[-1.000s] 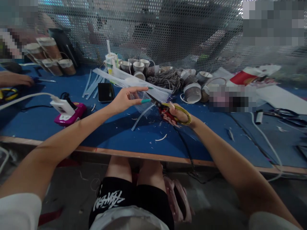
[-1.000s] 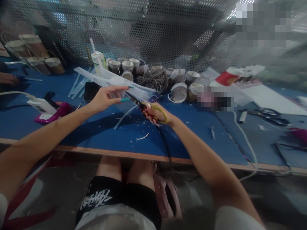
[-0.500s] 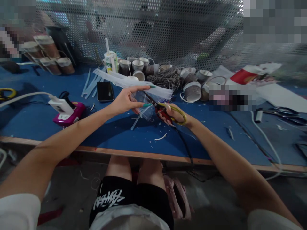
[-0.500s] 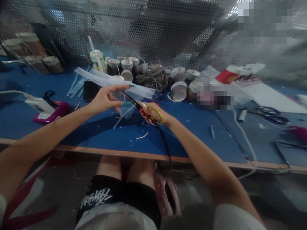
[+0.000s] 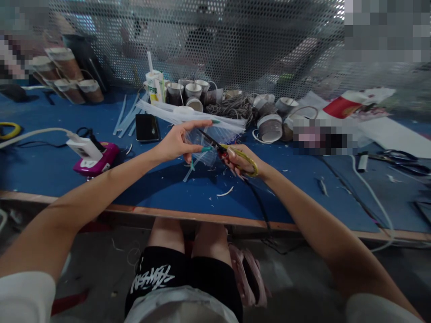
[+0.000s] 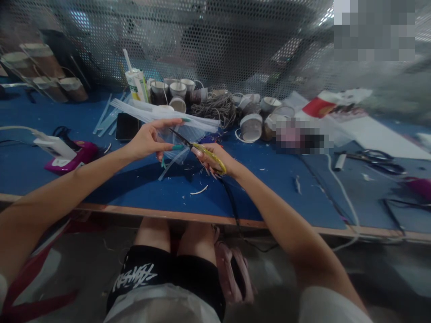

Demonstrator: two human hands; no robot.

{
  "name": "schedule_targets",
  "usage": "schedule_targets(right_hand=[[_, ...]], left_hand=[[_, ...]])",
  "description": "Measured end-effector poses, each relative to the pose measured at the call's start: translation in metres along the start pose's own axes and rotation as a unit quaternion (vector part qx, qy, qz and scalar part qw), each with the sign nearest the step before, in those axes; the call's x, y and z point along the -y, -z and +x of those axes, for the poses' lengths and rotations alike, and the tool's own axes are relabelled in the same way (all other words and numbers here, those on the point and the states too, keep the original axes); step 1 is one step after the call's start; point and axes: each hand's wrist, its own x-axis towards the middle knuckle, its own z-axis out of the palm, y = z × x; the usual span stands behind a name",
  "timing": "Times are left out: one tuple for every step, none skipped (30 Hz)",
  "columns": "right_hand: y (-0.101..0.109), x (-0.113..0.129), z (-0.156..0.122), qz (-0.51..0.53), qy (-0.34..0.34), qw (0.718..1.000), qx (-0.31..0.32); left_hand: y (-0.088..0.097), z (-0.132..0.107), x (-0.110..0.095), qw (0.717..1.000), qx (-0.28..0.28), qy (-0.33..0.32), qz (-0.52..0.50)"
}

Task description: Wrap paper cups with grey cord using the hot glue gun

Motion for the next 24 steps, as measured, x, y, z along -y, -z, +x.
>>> schedule_targets(right_hand=[[0.000,0.000,0.000,0.008,0.005,1.000,0.007],[-0.001,-0.001,0.001,0.017,0.011,1.000,0.015],[-0.001,-0.001,0.001,0.026,0.015,0.999,0.024],[-0.002,-0.002,0.001,0.031,0.017,0.999,0.031],[-0.002,-0.002,0.001,0.032,0.018,0.999,0.033],[-0.003,-0.002,0.001,0.029,0.016,0.999,0.031],[-0.003,-0.002,0.001,0.024,0.013,0.999,0.026],[-0.003,-0.002,0.001,0.019,0.010,1.000,0.021],[-0.003,-0.002,0.001,0.016,0.006,1.000,0.017],[-0.004,-0.002,0.001,0.014,0.005,1.000,0.014],[-0.004,-0.002,0.001,0.014,0.006,1.000,0.014],[-0.004,-0.001,0.001,0.016,0.009,1.000,0.015],[-0.005,0.000,0.001,0.018,0.013,1.000,0.015],[-0.005,0.000,0.001,0.019,0.017,1.000,0.018],[-0.006,0.001,0.000,0.022,0.021,0.999,0.021],[-0.007,0.002,0.000,0.026,0.024,0.999,0.025],[-0.008,0.003,0.000,0.032,0.024,0.999,0.028],[-0.009,0.004,-0.001,0.038,0.023,0.999,0.032],[-0.010,0.004,-0.001,0.044,0.020,0.998,0.036],[-0.011,0.005,-0.001,0.047,0.017,0.998,0.039],[-0.012,0.005,-0.001,0.047,0.015,0.998,0.041],[-0.012,0.005,-0.001,0.045,0.015,0.998,0.041],[-0.012,0.004,-0.001,0.042,0.018,0.998,0.038],[-0.012,0.003,-0.001,0.037,0.020,0.998,0.036]], left_hand=[[0.000,0.000,0.001,1.000,0.003,0.001,-0.004],[-0.001,0.000,0.001,1.000,0.007,0.003,-0.008],[-0.001,0.000,0.002,1.000,0.011,0.004,-0.013],[-0.002,0.000,0.002,1.000,0.015,0.005,-0.018],[-0.002,0.000,0.002,1.000,0.019,0.006,-0.022],[-0.002,0.000,0.002,0.999,0.021,0.006,-0.024],[-0.002,0.000,0.002,0.999,0.022,0.007,-0.025],[-0.002,0.000,0.002,0.999,0.023,0.008,-0.024],[-0.002,0.000,0.002,0.999,0.024,0.010,-0.024],[-0.001,0.000,0.002,0.999,0.026,0.012,-0.024],[-0.001,0.000,0.002,0.999,0.028,0.014,-0.023],[-0.001,0.000,0.002,0.999,0.028,0.015,-0.024],[-0.001,0.000,0.003,0.999,0.028,0.016,-0.025],[-0.001,0.000,0.002,0.999,0.028,0.017,-0.027],[-0.002,0.001,0.002,0.999,0.029,0.017,-0.031],[-0.002,0.001,0.002,0.999,0.032,0.017,-0.035],[-0.003,0.001,0.002,0.998,0.037,0.018,-0.040],[-0.003,0.001,0.001,0.998,0.044,0.020,-0.043],[-0.003,0.001,0.001,0.997,0.052,0.022,-0.043],[-0.003,0.000,0.001,0.997,0.057,0.024,-0.041],[-0.003,0.000,0.000,0.997,0.061,0.025,-0.036],[-0.003,0.000,0.000,0.997,0.062,0.025,-0.030],[-0.002,0.000,0.000,0.998,0.060,0.025,-0.024],[-0.002,0.000,-0.001,0.998,0.057,0.024,-0.021]])
